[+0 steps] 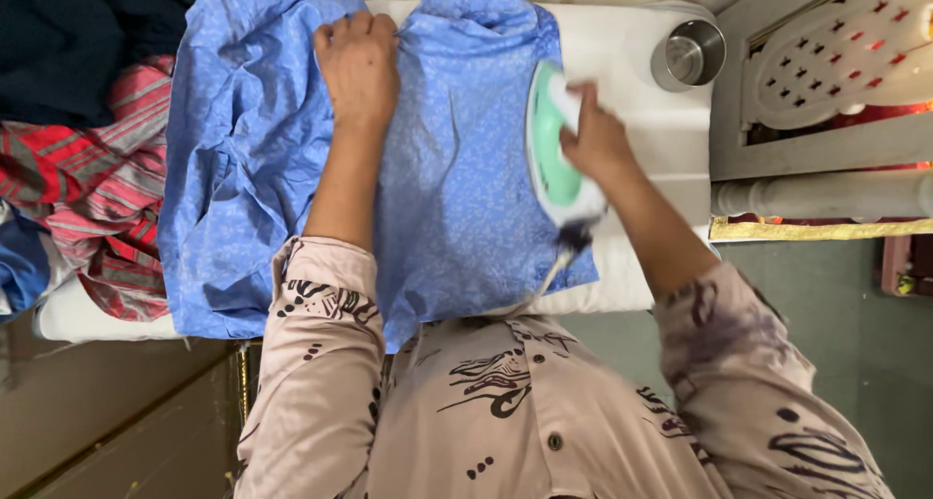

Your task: The person irons a blue patterned shirt on a white ironing board. They repeatedly smooth the fabric with one hand and move the iron with the other, adjusting the shirt and ironing different sections including the body and sleeves.

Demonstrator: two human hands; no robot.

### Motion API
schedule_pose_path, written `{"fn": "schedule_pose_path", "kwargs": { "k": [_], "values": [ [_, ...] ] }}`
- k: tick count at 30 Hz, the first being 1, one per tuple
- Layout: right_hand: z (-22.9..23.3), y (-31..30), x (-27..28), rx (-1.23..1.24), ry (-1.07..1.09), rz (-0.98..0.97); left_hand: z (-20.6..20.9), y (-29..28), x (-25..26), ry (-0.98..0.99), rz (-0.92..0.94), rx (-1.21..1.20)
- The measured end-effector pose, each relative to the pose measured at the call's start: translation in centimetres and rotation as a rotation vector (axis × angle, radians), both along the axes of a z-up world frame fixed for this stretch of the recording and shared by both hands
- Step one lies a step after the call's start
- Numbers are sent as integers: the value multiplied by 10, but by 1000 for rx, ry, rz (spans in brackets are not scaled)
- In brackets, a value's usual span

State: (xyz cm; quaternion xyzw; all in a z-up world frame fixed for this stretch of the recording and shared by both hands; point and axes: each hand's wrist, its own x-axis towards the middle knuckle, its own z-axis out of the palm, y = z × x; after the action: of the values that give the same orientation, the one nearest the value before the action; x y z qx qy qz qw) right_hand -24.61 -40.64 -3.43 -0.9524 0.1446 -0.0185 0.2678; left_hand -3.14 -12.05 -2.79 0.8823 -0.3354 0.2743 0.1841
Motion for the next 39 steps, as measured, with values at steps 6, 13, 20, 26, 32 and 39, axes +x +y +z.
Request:
{"fn": "schedule_pose_path", "kwargs": {
  "k": [6, 13, 20, 26, 32, 39],
  "values": [
    [20, -25, 56, 189, 190, -141, -9, -6, -4, 9, 14, 30],
    [-6, 11, -1, 48, 81, 201, -7, -3, 0, -25, 17, 25],
    [13, 10, 38, 62, 96, 107, -12, -9, -16, -6, 54, 100],
    [18, 65, -26, 73, 126, 398, 8, 1, -31, 31, 78, 104],
    [19, 67, 34, 100, 49, 224, 27, 14, -75, 310, 329, 260],
    [31, 103, -17, 95, 337, 484, -23, 43, -40, 155, 349, 291]
  ]
}}
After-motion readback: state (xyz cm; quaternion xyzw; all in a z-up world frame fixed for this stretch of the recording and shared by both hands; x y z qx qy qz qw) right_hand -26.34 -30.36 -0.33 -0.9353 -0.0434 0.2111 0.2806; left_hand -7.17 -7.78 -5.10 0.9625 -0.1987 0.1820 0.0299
